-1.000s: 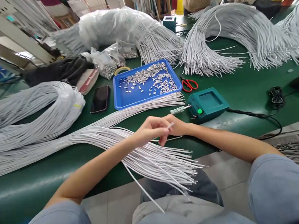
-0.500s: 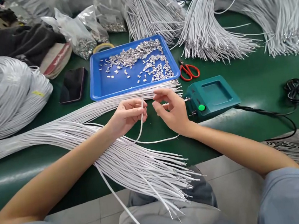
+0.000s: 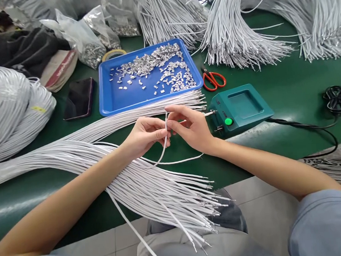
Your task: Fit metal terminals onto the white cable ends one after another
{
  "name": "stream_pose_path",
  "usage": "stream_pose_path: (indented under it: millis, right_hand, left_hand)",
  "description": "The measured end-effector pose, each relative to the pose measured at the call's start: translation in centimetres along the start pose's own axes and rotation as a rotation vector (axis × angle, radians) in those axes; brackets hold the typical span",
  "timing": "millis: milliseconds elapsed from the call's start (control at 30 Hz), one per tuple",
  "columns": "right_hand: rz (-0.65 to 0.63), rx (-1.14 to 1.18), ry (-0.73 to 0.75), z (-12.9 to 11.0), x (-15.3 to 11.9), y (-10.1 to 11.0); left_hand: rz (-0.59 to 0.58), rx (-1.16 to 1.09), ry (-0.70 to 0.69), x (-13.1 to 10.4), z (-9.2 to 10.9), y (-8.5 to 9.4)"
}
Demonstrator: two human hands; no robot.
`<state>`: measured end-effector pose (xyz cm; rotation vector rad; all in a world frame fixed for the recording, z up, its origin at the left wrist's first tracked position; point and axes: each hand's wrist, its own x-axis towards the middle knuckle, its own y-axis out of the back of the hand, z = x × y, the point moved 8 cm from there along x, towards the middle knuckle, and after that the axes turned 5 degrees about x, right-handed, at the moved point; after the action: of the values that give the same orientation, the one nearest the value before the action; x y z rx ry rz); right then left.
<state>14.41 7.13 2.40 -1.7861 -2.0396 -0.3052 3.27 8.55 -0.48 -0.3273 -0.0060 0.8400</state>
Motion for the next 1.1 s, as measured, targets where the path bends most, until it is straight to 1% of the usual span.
stream_pose_path:
  millis: [200,500,667,833,933,1100]
  right_hand:
    - [-0.003,-0.025,0.015,-0.14,-0.07,0.01]
    - [-0.021,-0.062,0.011,-0.12,-0.07,-0.02]
    - [-0.004,-0.054,-0.016,0.17,-0.16,0.1]
    - [0.03,-0.088,-0.031,0.17,-0.16,0.31]
    - [0.033,-0.046,-0.057,0.06,0.01,0.34]
    - [0.03,0.071,-0.146,0.2,0.52,0.5]
  left_hand:
    - [-0.019,-0.005,0.004,0.03,-0.06,-0.23]
    - [0.019,0.026,0.021,0.16,-0.24,0.08]
    - [0.023,0.039,0.014,0.2,-0.24,0.12]
    - [0.055,0.054,0.028,0.2,-0.23,0.29]
    - [0.061,0.058,0.034,0.15,-0.25,0.27]
    - [0.054,0.081,0.035,0.15,-0.36,0.16]
